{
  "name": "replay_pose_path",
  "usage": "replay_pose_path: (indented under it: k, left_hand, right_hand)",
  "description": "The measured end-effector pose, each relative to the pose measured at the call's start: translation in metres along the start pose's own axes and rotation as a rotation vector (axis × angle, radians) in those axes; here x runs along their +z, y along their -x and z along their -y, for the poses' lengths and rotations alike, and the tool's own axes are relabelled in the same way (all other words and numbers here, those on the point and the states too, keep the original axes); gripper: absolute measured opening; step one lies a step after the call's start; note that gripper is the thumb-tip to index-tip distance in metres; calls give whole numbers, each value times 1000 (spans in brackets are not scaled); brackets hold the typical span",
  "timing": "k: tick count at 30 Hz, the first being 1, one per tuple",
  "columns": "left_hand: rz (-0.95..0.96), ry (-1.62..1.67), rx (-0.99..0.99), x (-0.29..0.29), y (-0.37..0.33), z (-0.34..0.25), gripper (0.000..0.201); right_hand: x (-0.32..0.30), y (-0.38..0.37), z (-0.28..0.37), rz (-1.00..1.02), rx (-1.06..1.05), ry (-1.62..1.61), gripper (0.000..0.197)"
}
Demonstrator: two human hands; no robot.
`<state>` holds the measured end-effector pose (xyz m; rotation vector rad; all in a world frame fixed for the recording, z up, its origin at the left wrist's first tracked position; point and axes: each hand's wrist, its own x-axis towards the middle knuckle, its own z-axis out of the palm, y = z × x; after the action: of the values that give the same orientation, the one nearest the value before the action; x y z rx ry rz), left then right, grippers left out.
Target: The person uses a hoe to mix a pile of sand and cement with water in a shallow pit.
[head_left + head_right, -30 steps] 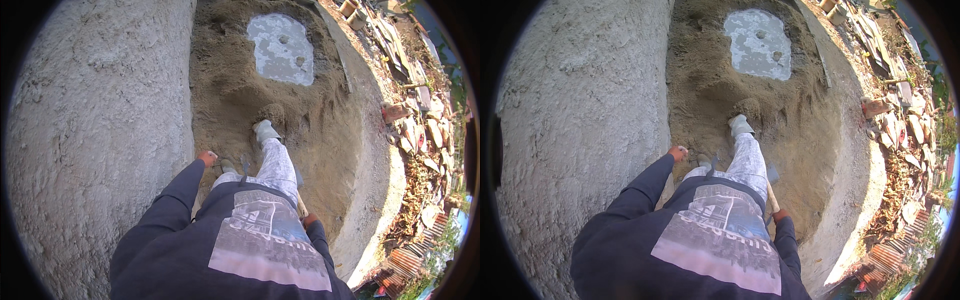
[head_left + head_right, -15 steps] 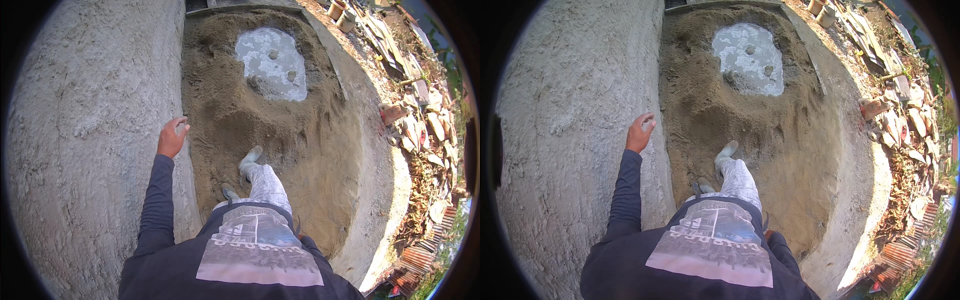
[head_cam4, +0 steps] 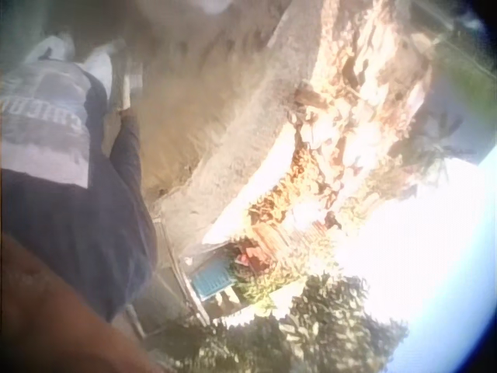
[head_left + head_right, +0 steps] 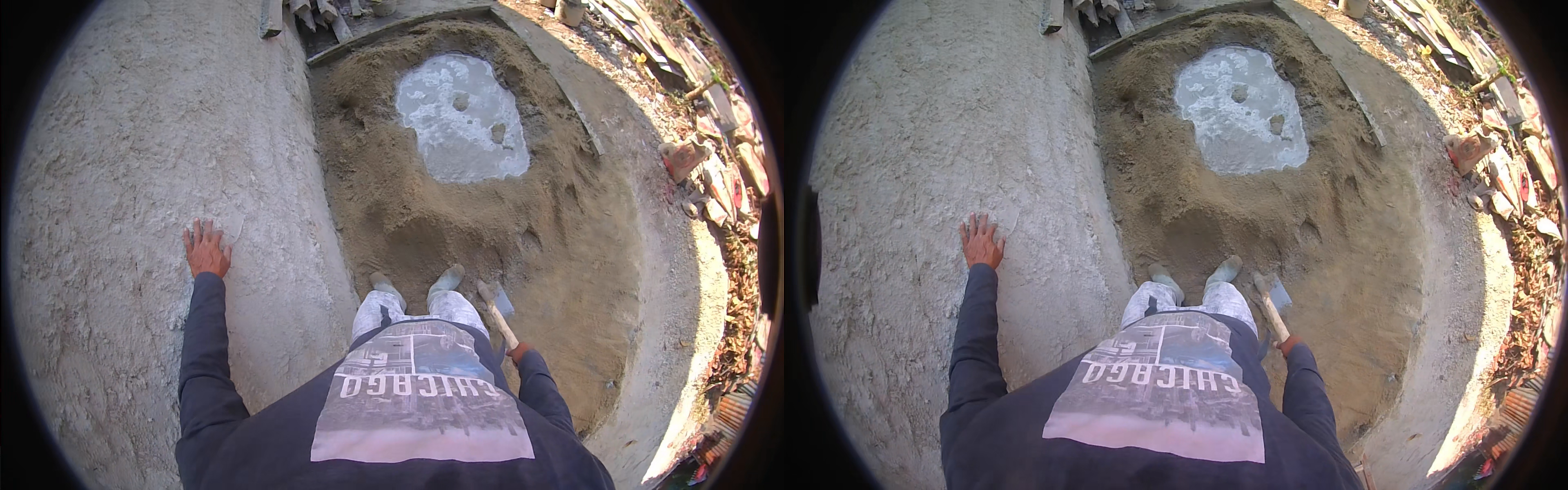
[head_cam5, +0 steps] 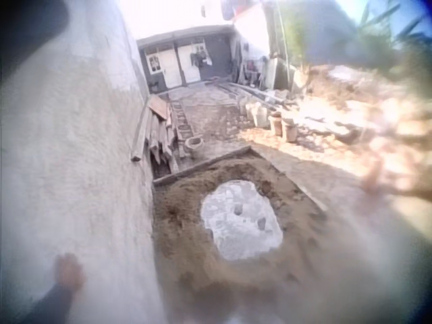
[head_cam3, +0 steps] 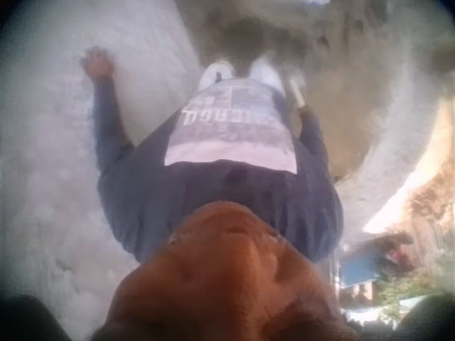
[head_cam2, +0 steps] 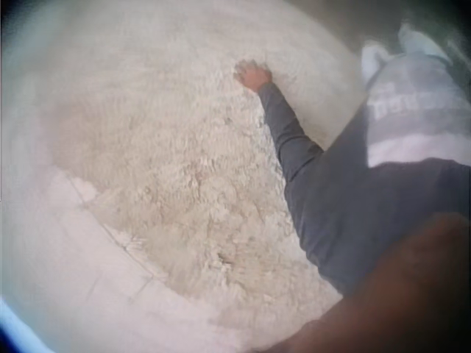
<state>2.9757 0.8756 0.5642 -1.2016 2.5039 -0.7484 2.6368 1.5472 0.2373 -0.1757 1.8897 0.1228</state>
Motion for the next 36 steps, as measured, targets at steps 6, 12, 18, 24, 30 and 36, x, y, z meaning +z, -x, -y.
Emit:
replay_pose_path:
  k: [6, 12, 18, 24, 30, 36]
  left_hand:
    - [53, -7, -33, 6, 1, -8, 38]
    - [115, -17, -62, -1, 4, -14, 35]
    - [114, -24, -139, -5, -5, -26, 33]
    - [42, 552, -87, 92, -15, -131, 27]
    - [766, 814, 496, 211, 47, -280, 38]
    - [1071, 1321, 138, 205, 38, -256, 37]
  right_hand:
    - [-28, -24, 13, -376, -74, -320, 47]
    - [-91, -36, 30, -405, -74, -356, 58]
    - [-100, -34, 37, -390, -91, -101, 54]
    - [11, -54, 19, -233, 79, -30, 55]
    - [62, -51, 25, -121, 5, -8, 55]
    - [119, 50, 33, 39, 101, 18, 48]
